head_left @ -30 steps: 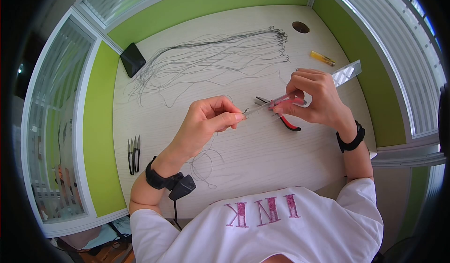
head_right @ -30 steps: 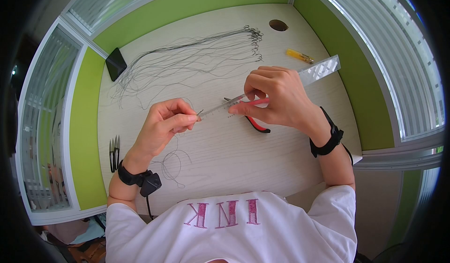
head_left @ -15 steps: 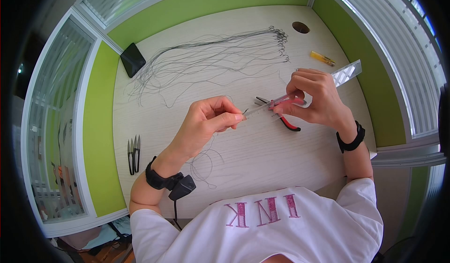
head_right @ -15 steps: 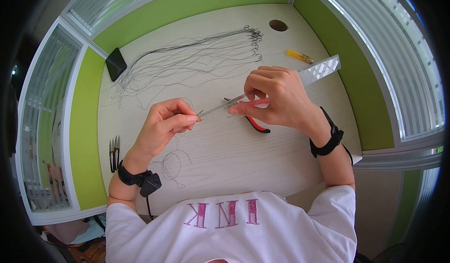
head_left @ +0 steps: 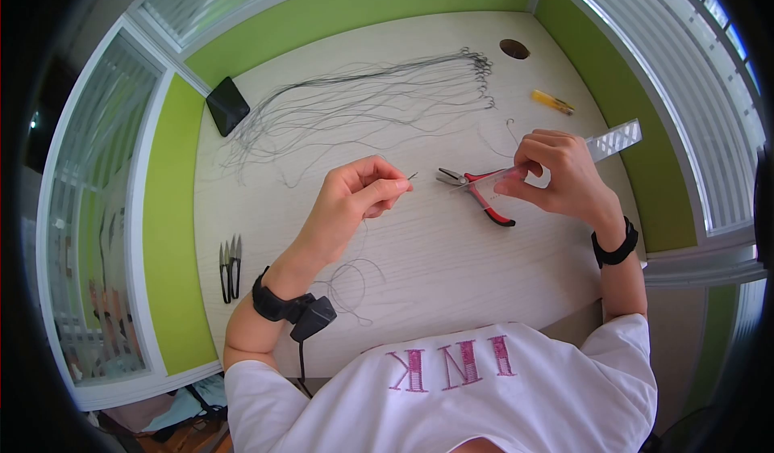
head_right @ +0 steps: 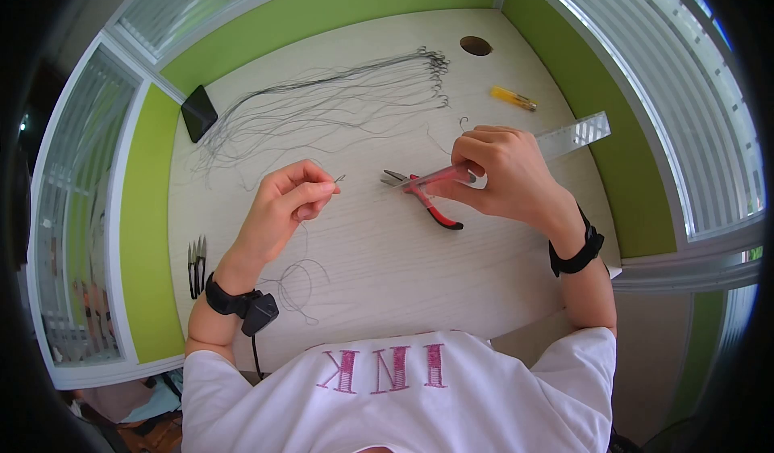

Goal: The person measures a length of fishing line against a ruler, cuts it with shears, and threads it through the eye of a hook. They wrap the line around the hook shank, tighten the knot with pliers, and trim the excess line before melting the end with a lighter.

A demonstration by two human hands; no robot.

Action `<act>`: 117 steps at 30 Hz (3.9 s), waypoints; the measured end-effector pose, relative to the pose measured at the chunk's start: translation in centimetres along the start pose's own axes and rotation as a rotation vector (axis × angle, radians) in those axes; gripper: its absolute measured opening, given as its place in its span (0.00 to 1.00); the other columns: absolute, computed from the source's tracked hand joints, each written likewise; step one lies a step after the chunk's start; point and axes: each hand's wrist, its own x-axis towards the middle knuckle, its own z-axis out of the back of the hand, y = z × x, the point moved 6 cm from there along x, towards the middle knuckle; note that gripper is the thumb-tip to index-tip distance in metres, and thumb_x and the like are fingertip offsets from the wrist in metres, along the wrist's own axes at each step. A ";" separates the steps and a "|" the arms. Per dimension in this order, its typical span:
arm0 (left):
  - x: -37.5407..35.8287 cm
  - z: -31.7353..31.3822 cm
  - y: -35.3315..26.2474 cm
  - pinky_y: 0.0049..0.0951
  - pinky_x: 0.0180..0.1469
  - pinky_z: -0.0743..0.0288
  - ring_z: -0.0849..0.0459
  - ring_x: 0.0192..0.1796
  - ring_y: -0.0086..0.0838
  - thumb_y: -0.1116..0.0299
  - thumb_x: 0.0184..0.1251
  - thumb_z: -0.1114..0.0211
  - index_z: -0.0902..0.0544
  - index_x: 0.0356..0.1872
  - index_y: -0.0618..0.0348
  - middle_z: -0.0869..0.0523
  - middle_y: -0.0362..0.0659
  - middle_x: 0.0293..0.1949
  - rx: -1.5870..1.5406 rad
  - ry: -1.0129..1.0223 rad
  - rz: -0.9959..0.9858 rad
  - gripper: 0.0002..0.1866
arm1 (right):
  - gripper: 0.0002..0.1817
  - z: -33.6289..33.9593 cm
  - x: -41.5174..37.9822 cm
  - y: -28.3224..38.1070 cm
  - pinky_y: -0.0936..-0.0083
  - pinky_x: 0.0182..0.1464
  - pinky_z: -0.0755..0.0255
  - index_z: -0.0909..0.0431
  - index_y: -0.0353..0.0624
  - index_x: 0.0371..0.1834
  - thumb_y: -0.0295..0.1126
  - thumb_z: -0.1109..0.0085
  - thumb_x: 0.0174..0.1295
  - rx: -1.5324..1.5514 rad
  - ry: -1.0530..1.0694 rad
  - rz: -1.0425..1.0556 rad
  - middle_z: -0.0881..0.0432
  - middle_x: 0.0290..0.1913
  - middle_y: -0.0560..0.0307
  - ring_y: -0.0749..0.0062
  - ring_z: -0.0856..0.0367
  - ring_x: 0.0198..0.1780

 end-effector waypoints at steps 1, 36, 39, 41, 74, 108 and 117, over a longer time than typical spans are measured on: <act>0.1 0.0 0.1 0.16 0.26 0.45 0.39 0.23 0.13 0.71 0.61 0.39 0.22 0.30 0.62 0.26 0.34 0.22 -0.016 -0.001 0.008 0.05 | 0.21 -0.1 -0.8 -0.7 0.76 0.21 0.42 0.30 0.43 0.14 0.44 0.28 0.46 -0.009 0.010 -0.049 0.31 0.15 0.62 0.71 0.32 0.18; 1.6 -0.3 3.4 0.14 0.27 0.42 0.32 0.26 0.13 0.68 0.65 0.38 0.21 0.37 0.59 0.24 0.34 0.25 -0.138 -0.024 -0.081 0.06 | 0.10 -5.6 2.3 2.3 0.83 0.27 0.37 0.17 0.39 0.33 0.35 0.35 0.56 0.531 0.133 -0.420 0.21 0.27 0.63 0.83 0.33 0.25; 1.4 -0.5 3.2 0.14 0.27 0.42 0.32 0.26 0.13 0.69 0.65 0.38 0.21 0.37 0.59 0.23 0.34 0.26 -0.123 -0.030 -0.106 0.05 | 0.10 -5.6 2.1 2.4 0.84 0.26 0.40 0.16 0.39 0.33 0.35 0.36 0.57 0.625 0.081 -0.478 0.22 0.25 0.65 0.86 0.36 0.24; 1.3 -0.8 3.1 0.14 0.26 0.42 0.32 0.26 0.13 0.69 0.65 0.38 0.21 0.37 0.58 0.23 0.34 0.26 -0.103 -0.023 -0.100 0.05 | 0.09 -5.7 2.0 2.5 0.85 0.25 0.41 0.16 0.39 0.33 0.34 0.36 0.57 0.649 0.037 -0.460 0.23 0.25 0.66 0.87 0.37 0.23; -1.1 9.5 -6.8 0.10 0.23 0.44 0.33 0.22 0.12 0.64 0.70 0.45 0.22 0.29 0.59 0.26 0.33 0.20 0.450 -0.031 -0.211 0.12 | 0.10 -1.2 0.0 -8.8 0.87 0.28 0.39 0.17 0.35 0.33 0.32 0.40 0.56 0.476 -0.432 -0.586 0.20 0.26 0.63 0.87 0.30 0.27; -5.4 8.0 -3.5 0.25 0.38 0.30 0.23 0.33 0.26 0.70 0.53 0.31 0.18 0.33 0.61 0.18 0.40 0.31 1.115 0.045 0.047 0.09 | 0.06 -4.2 0.8 0.1 0.78 0.27 0.33 0.18 0.38 0.31 0.29 0.36 0.54 0.356 0.217 -0.257 0.20 0.28 0.57 0.74 0.28 0.24; -12.5 7.8 1.9 0.28 0.40 0.29 0.24 0.35 0.31 0.72 0.51 0.31 0.21 0.33 0.62 0.24 0.42 0.33 1.049 -0.018 0.162 0.10 | 0.06 -4.0 0.2 2.3 0.79 0.26 0.33 0.19 0.39 0.29 0.29 0.35 0.54 0.418 0.210 -0.233 0.22 0.26 0.59 0.74 0.28 0.23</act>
